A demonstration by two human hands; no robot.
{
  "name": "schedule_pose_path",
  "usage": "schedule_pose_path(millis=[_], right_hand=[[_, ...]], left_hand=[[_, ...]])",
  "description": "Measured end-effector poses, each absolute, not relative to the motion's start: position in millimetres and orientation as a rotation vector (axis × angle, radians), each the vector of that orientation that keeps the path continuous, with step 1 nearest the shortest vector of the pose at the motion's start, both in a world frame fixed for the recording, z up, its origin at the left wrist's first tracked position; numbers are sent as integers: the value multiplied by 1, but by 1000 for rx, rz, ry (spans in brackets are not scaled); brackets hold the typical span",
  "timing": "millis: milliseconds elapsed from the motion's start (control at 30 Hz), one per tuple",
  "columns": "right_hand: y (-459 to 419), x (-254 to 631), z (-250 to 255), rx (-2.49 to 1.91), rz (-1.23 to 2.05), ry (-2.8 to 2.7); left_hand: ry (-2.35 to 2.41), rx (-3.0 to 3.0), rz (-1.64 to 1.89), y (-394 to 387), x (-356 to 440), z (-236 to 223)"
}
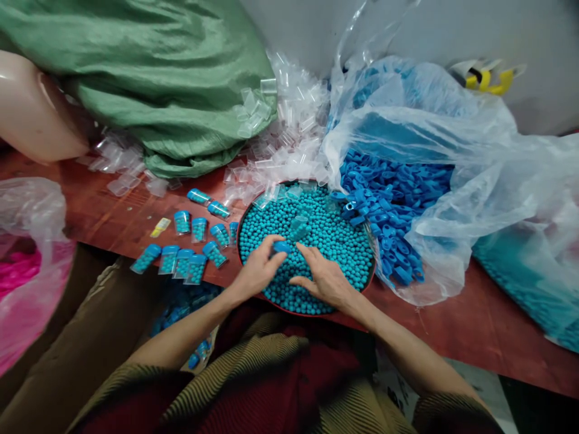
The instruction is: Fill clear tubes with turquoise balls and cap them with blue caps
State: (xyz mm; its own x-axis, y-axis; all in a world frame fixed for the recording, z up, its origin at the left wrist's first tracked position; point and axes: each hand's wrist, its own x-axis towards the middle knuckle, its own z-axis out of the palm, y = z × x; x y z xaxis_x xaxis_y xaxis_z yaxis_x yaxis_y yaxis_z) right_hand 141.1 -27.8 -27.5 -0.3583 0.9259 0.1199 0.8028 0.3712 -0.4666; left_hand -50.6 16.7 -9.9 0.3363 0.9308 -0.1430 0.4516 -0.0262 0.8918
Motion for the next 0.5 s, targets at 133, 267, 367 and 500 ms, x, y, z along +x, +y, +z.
schedule_pose_path(millis=[133, 267, 367, 500], right_hand=[[-7, 170, -34, -1572, 416, -2089], [21, 195, -32, -1763, 208, -2021], [41, 206, -16, -1921, 24, -2031], [63, 217, -3, -2190, -236, -2098]], left_hand=[[1762, 1818, 685, 30, -123, -1], [2143, 2100, 749, 34, -139, -4], [1839, 2207, 792, 33, -99, -12], [1524, 2148, 631, 39, -31, -27]])
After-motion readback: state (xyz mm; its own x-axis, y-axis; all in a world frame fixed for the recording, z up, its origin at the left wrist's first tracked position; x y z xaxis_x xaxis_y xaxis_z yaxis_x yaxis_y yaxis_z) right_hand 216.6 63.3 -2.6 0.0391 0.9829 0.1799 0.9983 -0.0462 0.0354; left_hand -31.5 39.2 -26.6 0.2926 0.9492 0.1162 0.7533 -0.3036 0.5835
